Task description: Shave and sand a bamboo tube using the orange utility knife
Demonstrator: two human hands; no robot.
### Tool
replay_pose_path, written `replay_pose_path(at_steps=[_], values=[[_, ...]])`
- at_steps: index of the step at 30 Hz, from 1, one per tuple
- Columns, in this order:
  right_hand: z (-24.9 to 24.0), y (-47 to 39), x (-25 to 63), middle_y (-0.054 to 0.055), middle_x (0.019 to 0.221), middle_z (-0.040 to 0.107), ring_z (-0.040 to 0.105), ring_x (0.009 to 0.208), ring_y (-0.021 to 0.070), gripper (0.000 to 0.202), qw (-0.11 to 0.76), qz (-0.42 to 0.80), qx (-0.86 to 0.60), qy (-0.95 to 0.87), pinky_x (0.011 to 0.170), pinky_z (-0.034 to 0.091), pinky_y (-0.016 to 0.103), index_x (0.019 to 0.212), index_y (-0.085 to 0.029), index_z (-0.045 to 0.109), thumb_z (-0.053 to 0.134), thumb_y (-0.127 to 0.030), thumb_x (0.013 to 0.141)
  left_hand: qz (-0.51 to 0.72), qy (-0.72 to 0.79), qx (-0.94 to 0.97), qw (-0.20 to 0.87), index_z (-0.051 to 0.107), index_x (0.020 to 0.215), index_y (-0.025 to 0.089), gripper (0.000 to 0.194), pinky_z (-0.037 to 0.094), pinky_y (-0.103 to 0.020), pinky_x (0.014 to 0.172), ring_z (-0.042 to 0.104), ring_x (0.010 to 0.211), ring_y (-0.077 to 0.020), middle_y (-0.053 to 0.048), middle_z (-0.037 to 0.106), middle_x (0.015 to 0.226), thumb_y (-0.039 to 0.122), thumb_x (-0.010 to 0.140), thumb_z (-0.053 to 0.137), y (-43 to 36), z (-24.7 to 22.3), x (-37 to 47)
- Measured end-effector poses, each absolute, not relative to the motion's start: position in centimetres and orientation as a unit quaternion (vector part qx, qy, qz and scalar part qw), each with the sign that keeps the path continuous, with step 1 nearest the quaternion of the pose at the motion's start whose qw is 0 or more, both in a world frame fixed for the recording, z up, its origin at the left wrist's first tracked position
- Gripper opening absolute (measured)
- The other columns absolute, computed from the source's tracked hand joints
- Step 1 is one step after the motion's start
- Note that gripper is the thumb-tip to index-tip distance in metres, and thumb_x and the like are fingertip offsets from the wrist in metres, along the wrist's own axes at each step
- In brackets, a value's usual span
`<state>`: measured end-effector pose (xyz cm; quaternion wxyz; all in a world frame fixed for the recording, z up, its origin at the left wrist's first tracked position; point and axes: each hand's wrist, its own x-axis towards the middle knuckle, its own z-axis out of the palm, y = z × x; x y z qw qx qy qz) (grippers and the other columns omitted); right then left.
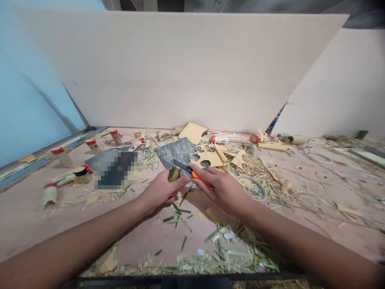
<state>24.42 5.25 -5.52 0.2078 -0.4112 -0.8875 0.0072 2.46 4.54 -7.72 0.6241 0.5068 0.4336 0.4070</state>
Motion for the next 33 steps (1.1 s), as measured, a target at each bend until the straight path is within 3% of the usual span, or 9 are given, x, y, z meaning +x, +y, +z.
replay_pose_path(at_steps=[7, 13, 19, 27, 33], values=[[-5.6, 5.1, 24.6, 0.005, 0.093, 0.067, 0.065, 0.075, 0.0169, 0.050, 0.165, 0.022, -0.355, -0.920, 0.062, 0.040, 0.024, 0.156, -0.029, 0.049, 0.040, -0.048, 0.111, 0.392, 0.441, 0.522, 0.616, 0.053, 0.083, 0.020, 0.055, 0.018, -0.019, 0.039, 0.023, 0.041, -0.0046, 0.012, 0.035, 0.050, 0.061, 0.070, 0.088, 4.3, -7.4, 2.4], [-5.2, 4.2, 23.6, 0.006, 0.094, 0.068, 0.065, 0.070, 0.0171, 0.050, 0.164, -0.002, -0.435, -0.885, 0.061, 0.040, 0.025, 0.157, -0.028, 0.048, 0.041, -0.045, 0.111, 0.448, 0.483, 0.517, 0.547, 0.059, 0.086, 0.018, 0.047, 0.027, -0.018, 0.043, 0.035, 0.046, -0.0061, 0.008, 0.049, 0.059, 0.056, 0.076, 0.085, 4.1, -7.7, 3.1], [-5.2, 4.7, 23.6, 0.007, 0.093, 0.068, 0.066, 0.074, 0.0201, 0.050, 0.189, -0.013, -0.466, -0.864, 0.064, 0.041, 0.028, 0.157, -0.025, 0.047, 0.042, -0.043, 0.110, 0.419, 0.455, 0.501, 0.606, 0.045, 0.083, 0.024, 0.053, 0.013, -0.018, 0.036, 0.022, 0.040, -0.0049, 0.012, 0.033, 0.057, 0.066, 0.081, 0.077, 4.6, -7.9, 2.8], [-5.5, 5.2, 24.7, 0.006, 0.097, 0.068, 0.066, 0.076, 0.0172, 0.049, 0.174, 0.033, -0.362, -0.915, 0.064, 0.042, 0.026, 0.157, -0.030, 0.047, 0.040, -0.046, 0.111, 0.368, 0.428, 0.510, 0.649, 0.056, 0.088, 0.019, 0.058, 0.017, -0.017, 0.039, 0.018, 0.043, -0.0019, 0.012, 0.035, 0.055, 0.060, 0.068, 0.090, 4.7, -7.0, 1.9], [-5.7, 4.8, 23.8, 0.007, 0.096, 0.071, 0.067, 0.076, 0.0189, 0.049, 0.173, 0.020, -0.432, -0.885, 0.065, 0.042, 0.026, 0.155, -0.027, 0.050, 0.041, -0.046, 0.111, 0.397, 0.489, 0.509, 0.587, 0.051, 0.074, 0.020, 0.052, 0.015, -0.017, 0.033, 0.026, 0.035, -0.0039, 0.010, 0.037, 0.047, 0.062, 0.079, 0.081, 4.6, -7.7, 2.6]])
